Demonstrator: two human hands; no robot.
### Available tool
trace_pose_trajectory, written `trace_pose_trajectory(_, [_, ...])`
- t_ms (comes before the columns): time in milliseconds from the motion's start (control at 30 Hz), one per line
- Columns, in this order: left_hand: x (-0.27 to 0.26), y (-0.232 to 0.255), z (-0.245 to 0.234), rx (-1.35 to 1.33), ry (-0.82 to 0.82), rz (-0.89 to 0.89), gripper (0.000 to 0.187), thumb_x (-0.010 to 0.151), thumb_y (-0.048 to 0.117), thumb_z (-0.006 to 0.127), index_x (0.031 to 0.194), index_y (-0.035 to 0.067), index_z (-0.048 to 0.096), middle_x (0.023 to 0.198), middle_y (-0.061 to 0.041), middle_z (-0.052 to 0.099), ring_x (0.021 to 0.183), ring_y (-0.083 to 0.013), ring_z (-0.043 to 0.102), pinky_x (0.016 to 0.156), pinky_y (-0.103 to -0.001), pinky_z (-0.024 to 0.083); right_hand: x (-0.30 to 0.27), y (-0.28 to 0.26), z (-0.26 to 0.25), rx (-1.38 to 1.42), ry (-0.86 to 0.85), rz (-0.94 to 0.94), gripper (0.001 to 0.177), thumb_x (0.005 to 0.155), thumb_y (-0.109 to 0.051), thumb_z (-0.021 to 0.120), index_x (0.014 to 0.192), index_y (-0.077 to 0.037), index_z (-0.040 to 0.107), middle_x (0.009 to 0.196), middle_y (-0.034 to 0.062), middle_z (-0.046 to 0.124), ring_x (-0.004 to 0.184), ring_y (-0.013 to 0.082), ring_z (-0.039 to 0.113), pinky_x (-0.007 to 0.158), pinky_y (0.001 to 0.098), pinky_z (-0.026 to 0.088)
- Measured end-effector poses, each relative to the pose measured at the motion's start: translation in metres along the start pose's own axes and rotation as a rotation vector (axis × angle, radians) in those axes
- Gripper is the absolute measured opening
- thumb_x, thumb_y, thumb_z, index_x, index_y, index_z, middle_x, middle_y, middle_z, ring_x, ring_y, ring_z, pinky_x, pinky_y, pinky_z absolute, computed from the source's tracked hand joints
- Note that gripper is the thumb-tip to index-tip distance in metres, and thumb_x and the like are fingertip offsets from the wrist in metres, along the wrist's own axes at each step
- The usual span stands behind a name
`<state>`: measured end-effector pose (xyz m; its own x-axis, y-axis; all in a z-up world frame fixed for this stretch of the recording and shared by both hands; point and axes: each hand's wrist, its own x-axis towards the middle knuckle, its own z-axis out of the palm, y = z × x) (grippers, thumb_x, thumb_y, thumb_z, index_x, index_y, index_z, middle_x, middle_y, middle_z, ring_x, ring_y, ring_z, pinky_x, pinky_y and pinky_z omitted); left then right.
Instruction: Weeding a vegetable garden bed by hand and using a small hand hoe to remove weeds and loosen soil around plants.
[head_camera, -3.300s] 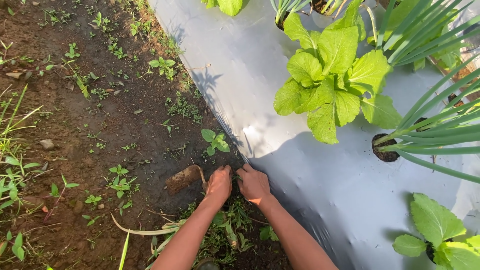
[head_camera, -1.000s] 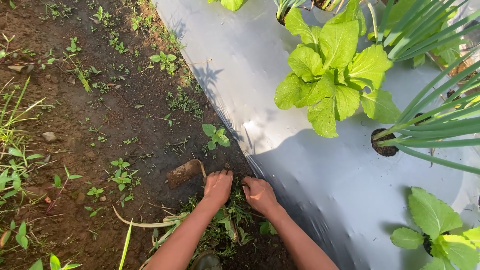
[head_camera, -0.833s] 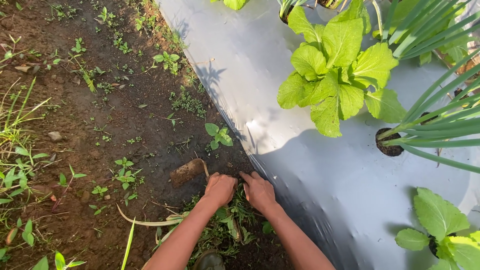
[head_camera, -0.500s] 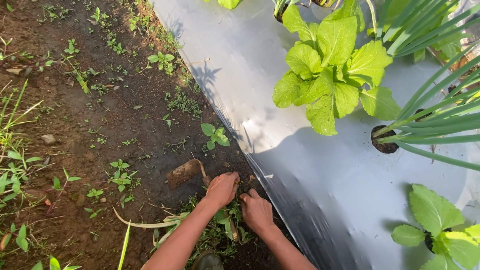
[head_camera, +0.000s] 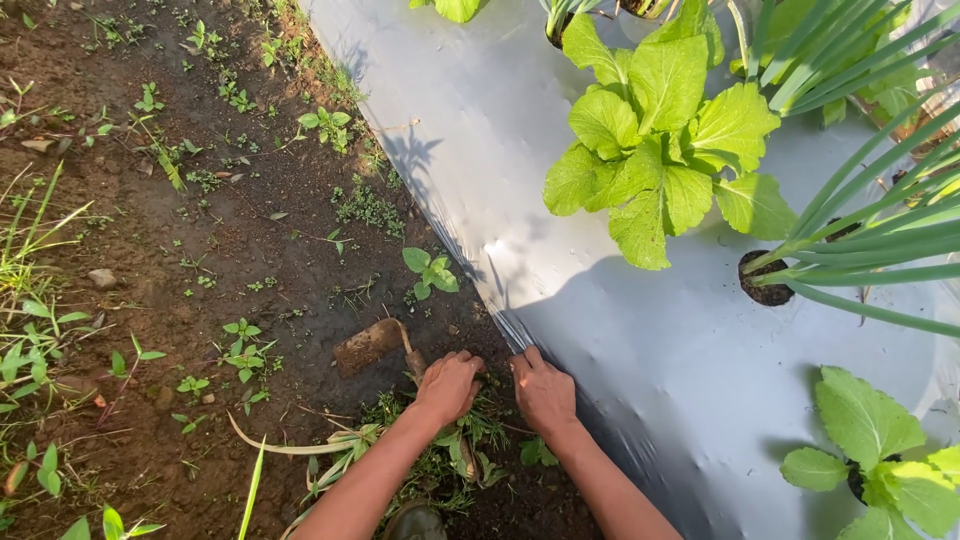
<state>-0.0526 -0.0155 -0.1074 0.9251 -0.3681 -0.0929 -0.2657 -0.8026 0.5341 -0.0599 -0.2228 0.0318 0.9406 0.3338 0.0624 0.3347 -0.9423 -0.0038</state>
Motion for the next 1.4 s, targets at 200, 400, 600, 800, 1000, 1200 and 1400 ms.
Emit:
trace_pose_trajectory(200, [-0.009, 0.000, -0.005, -0.146, 0.044, 0.107, 0.024, 0.091, 0.035, 0.062, 0.109, 0.019, 0.060, 0.107, -0.011, 0.058, 0.089, -0.0286, 0.052, 0.076, -0.043, 0.047, -0.012, -0.002, 0.000, 0.222, -0.045, -0.018, 0.007, 0.098, -0.028, 0.065, 0.100, -0.021, 0.069, 0.095, -0.0031, 0.059, 0.064, 0.0229, 0.070, 0.050, 0.0378, 0.059])
trace_pose_trajectory(400, [-0.012, 0.005, -0.014, -0.198, -0.044, 0.068, 0.028, 0.102, 0.025, 0.055, 0.129, 0.017, 0.059, 0.093, -0.008, 0.063, 0.075, -0.0246, 0.055, 0.076, -0.048, 0.052, -0.017, -0.009, 0.033, 0.035, 0.040, -0.200, 0.007, 0.094, -0.021, 0.070, 0.101, -0.020, 0.070, 0.095, -0.0034, 0.058, 0.067, 0.0181, 0.068, 0.050, 0.0317, 0.058])
trace_pose_trajectory(600, [-0.005, 0.007, -0.019, 0.168, -0.323, 0.058, 0.020, 0.107, 0.022, 0.046, 0.120, 0.019, 0.060, 0.075, 0.003, 0.057, 0.057, -0.0086, 0.036, 0.055, -0.034, 0.049, -0.016, -0.013, 0.042, 0.194, -0.099, -0.131, 0.008, 0.090, -0.020, 0.069, 0.095, -0.013, 0.067, 0.094, 0.0027, 0.061, 0.071, 0.0294, 0.067, 0.050, 0.0413, 0.056])
trace_pose_trajectory(800, [-0.014, 0.039, -0.090, 0.205, -0.452, 0.143, 0.025, 0.104, 0.008, 0.044, 0.089, 0.012, 0.063, 0.055, -0.001, 0.053, 0.041, -0.0122, 0.031, 0.039, -0.030, 0.030, 0.029, -0.030, -0.038, 0.300, -0.277, -0.174, 0.009, 0.092, -0.020, 0.062, 0.099, -0.018, 0.066, 0.094, 0.0043, 0.060, 0.065, 0.0338, 0.066, 0.052, 0.0441, 0.053])
trace_pose_trajectory(1000, [-0.013, 0.037, -0.154, 0.080, -0.358, 0.195, 0.028, 0.108, 0.020, 0.044, 0.086, 0.015, 0.060, 0.056, 0.002, 0.045, 0.043, -0.0104, 0.026, 0.040, -0.029, 0.026, 0.101, -0.034, -0.097, 0.060, -0.414, -0.349, 0.016, 0.105, -0.018, 0.058, 0.118, -0.012, 0.064, 0.116, 0.0129, 0.061, 0.063, 0.0259, 0.064, 0.054, 0.0432, 0.052])
trace_pose_trajectory(1200, [0.020, -0.019, -0.147, 0.130, -0.308, 0.063, 0.032, 0.111, 0.028, 0.038, 0.095, 0.008, 0.057, 0.065, -0.005, 0.045, 0.045, -0.0112, 0.039, 0.038, -0.029, 0.034, 0.163, -0.023, -0.105, 0.025, -0.452, -0.441, 0.023, 0.101, -0.021, 0.046, 0.116, -0.022, 0.062, 0.135, 0.0149, 0.066, 0.077, 0.0380, 0.074, 0.068, 0.0527, 0.058])
trace_pose_trajectory(1400, [0.048, -0.065, -0.150, 0.845, -0.313, 0.150, 0.042, 0.106, 0.039, 0.033, 0.118, 0.014, 0.066, 0.073, -0.008, 0.066, 0.047, -0.0155, 0.058, 0.043, -0.032, 0.059, 0.180, -0.054, -0.104, -0.091, -0.414, -0.766, 0.037, 0.097, 0.001, 0.052, 0.131, -0.005, 0.067, 0.127, 0.0189, 0.070, 0.084, 0.0407, 0.073, 0.068, 0.0539, 0.061])
